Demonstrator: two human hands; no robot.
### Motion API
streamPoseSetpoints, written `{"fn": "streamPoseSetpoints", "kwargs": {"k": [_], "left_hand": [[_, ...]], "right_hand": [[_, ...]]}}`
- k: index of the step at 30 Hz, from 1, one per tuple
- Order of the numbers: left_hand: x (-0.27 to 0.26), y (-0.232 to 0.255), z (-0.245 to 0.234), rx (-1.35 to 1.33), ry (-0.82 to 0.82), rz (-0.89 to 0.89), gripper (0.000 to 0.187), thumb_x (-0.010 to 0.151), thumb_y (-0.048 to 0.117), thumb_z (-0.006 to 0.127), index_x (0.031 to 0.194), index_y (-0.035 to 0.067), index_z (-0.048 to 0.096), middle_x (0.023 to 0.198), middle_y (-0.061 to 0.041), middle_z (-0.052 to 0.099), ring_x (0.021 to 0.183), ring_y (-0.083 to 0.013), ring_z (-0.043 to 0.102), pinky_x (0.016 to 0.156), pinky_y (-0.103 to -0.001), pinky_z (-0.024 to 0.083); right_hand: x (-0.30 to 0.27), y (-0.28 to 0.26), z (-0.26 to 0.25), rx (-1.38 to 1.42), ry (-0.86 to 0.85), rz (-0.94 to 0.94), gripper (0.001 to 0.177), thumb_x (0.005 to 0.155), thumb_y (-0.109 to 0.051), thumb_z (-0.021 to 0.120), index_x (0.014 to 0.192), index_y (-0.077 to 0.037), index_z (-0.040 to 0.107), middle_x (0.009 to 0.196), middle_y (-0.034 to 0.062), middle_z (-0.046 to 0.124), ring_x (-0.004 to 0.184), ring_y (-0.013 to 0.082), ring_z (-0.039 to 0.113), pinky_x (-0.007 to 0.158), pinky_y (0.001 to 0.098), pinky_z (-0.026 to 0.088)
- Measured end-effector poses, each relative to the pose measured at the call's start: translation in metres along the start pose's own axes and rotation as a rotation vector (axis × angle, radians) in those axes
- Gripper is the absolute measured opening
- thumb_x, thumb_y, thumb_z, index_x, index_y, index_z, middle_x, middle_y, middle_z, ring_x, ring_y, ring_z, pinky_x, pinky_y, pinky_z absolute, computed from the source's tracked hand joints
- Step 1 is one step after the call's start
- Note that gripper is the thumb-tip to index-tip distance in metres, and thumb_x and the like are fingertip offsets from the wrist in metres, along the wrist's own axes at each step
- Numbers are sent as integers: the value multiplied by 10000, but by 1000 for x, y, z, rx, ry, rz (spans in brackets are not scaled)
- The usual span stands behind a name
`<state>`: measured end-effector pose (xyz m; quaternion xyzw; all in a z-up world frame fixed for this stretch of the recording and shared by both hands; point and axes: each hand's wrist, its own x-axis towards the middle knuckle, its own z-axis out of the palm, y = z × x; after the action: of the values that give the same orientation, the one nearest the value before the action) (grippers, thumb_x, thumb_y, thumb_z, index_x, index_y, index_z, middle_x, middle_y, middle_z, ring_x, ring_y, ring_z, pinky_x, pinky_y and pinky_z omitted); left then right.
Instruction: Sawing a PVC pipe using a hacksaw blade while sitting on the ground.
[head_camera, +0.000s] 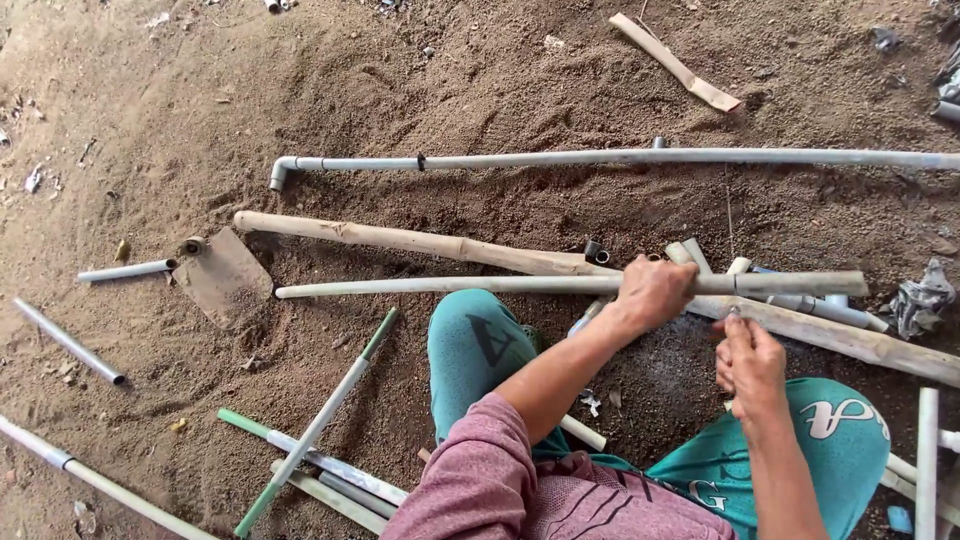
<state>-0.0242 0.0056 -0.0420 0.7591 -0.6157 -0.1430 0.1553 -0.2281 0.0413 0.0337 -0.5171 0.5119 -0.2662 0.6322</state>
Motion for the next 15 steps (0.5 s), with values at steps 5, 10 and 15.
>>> {"fn": "streamPoseSetpoints", "kwargs": {"k": [5,10,15], "left_hand": [[1,-9,-28,21,37,-1,155,969,282,634,824,276,690,703,44,778,782,-188,830,939,-421,620],[16,-24,-8,59,80,-22,309,810,335,785,1101,287,693,856,11,807,908,-238,828,853,-441,611],[-6,-13,-12,61,37,60,192,883,337,700,1060,265,681,848,-8,804,916,-253,822,851,-470,606]], "right_hand": [[-6,-7,9,55,-22,-2,315,1210,-339,493,1110,-67,616,624,-52,361,419,29,344,321,204,310],[-17,9,4,22,3,37,318,1180,-318,520,1087,-42,647,581,-13,371,363,79,352,287,247,301],[0,-10,14,60,53,25,290,1164,-319,535,1098,-57,643,590,-32,381,368,61,354,304,238,286]]}}
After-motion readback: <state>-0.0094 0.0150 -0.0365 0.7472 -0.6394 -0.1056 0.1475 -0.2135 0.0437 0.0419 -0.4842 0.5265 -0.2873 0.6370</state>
